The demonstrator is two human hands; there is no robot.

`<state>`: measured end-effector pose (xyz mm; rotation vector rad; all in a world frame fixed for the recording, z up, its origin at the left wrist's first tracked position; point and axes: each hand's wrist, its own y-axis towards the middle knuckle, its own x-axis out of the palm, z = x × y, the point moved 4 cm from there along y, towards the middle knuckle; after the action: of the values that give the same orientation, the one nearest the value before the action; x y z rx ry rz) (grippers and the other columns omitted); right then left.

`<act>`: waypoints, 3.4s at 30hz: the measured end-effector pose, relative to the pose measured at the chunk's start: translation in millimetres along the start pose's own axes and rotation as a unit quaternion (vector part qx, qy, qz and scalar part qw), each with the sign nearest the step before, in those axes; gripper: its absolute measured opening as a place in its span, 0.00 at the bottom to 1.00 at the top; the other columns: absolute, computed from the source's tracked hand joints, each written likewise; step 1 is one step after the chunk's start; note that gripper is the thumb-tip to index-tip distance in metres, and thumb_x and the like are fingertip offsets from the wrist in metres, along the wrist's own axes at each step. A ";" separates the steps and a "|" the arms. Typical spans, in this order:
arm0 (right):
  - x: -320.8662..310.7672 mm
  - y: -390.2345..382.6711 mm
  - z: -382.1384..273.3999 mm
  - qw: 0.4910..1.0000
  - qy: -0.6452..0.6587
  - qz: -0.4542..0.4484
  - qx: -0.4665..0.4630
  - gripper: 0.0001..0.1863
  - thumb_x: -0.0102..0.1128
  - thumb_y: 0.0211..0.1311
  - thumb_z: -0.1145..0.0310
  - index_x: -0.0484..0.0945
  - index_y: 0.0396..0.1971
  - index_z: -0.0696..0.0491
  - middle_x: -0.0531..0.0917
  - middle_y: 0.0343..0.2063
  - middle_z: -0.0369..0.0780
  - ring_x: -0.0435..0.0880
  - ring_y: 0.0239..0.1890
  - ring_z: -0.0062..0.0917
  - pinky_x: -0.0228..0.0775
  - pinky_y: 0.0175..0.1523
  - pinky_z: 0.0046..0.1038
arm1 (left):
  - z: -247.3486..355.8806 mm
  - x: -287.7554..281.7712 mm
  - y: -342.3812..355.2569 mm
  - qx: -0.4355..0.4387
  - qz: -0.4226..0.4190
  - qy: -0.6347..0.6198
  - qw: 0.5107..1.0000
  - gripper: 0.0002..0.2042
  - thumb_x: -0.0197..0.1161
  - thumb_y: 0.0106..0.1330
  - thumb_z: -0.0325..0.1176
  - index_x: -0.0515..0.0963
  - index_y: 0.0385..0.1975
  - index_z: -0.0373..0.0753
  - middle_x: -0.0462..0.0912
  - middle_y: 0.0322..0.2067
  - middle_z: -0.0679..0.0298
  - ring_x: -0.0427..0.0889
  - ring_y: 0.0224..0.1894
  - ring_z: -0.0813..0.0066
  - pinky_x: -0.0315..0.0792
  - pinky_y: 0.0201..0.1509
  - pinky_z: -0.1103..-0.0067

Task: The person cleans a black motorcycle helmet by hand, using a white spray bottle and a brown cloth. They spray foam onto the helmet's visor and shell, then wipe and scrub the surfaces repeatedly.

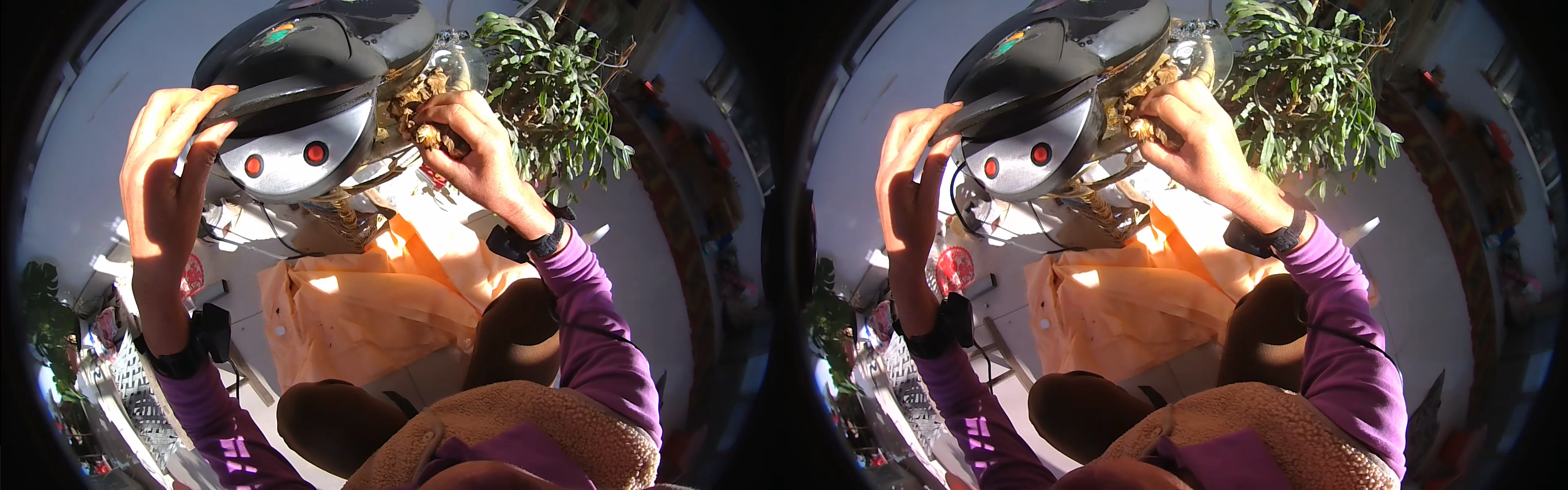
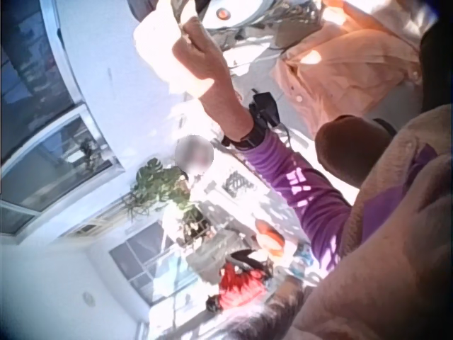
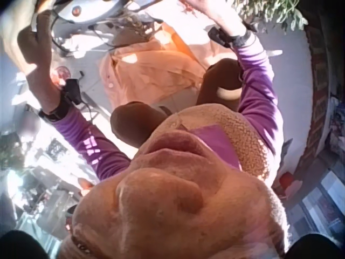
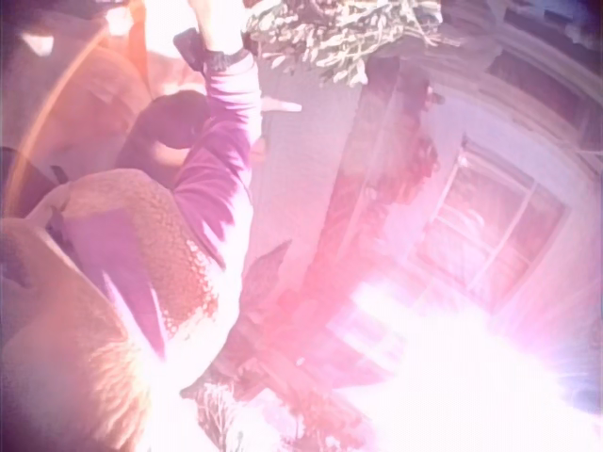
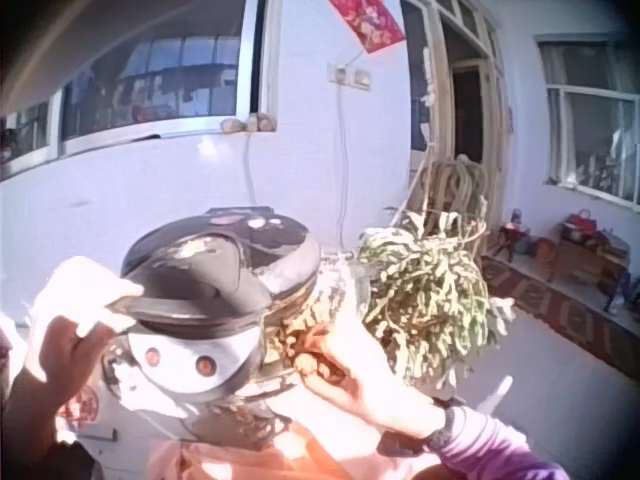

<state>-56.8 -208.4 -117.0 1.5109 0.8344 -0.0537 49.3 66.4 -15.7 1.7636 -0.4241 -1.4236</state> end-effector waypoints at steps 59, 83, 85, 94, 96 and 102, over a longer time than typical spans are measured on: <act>34.0 56.3 -79.6 0.957 -0.144 -0.089 -0.236 0.15 0.70 0.48 0.69 0.85 0.40 0.49 0.85 0.43 0.33 0.82 0.48 0.30 0.70 0.48 0.33 | -14.6 30.2 -35.3 -0.087 0.178 -0.143 0.970 0.13 0.58 0.71 0.26 0.83 0.52 0.35 0.85 0.50 0.58 0.82 0.55 0.68 0.71 0.62 0.77; 50.7 50.8 -84.3 0.937 -0.141 -0.152 -0.282 0.22 0.65 0.41 0.67 0.86 0.42 0.48 0.83 0.43 0.32 0.80 0.47 0.29 0.72 0.48 0.32 | -13.4 33.7 -35.5 -0.111 0.206 -0.152 0.960 0.12 0.59 0.72 0.26 0.84 0.52 0.36 0.84 0.51 0.59 0.82 0.55 0.69 0.72 0.63 0.77; 44.8 46.9 -83.4 0.931 -0.127 -0.125 -0.320 0.23 0.65 0.40 0.66 0.86 0.43 0.47 0.84 0.42 0.30 0.81 0.46 0.28 0.72 0.48 0.32 | -13.3 33.3 -33.8 -0.096 0.219 -0.163 0.957 0.12 0.60 0.71 0.26 0.84 0.50 0.36 0.85 0.49 0.58 0.83 0.52 0.67 0.73 0.60 0.77; 39.5 35.9 -66.2 0.989 -0.089 -0.015 -0.121 0.23 0.70 0.40 0.84 0.84 0.42 0.55 0.83 0.41 0.39 0.80 0.42 0.35 0.75 0.47 0.34 | -17.9 36.3 -36.2 -0.099 0.210 -0.130 0.964 0.12 0.59 0.72 0.28 0.83 0.52 0.36 0.84 0.51 0.59 0.81 0.56 0.68 0.71 0.64 0.76; 42.0 33.3 -67.3 0.990 -0.096 0.000 -0.103 0.23 0.70 0.40 0.84 0.83 0.42 0.55 0.83 0.41 0.39 0.80 0.42 0.36 0.75 0.46 0.34 | -18.9 36.3 -36.7 -0.093 0.207 -0.126 0.966 0.12 0.59 0.72 0.28 0.83 0.52 0.37 0.84 0.51 0.59 0.81 0.56 0.68 0.70 0.64 0.76; 35.8 35.9 -72.0 0.992 -0.070 0.006 -0.101 0.25 0.68 0.39 0.85 0.83 0.43 0.55 0.82 0.41 0.40 0.80 0.42 0.36 0.75 0.46 0.34 | -16.8 36.9 -38.2 -0.114 0.191 -0.115 0.968 0.13 0.59 0.72 0.27 0.82 0.53 0.37 0.84 0.53 0.59 0.81 0.57 0.68 0.70 0.64 0.76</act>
<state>-44.1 -124.4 -93.7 1.3062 0.6963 -0.0632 67.7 70.6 -68.1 1.2566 -0.6565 -1.3401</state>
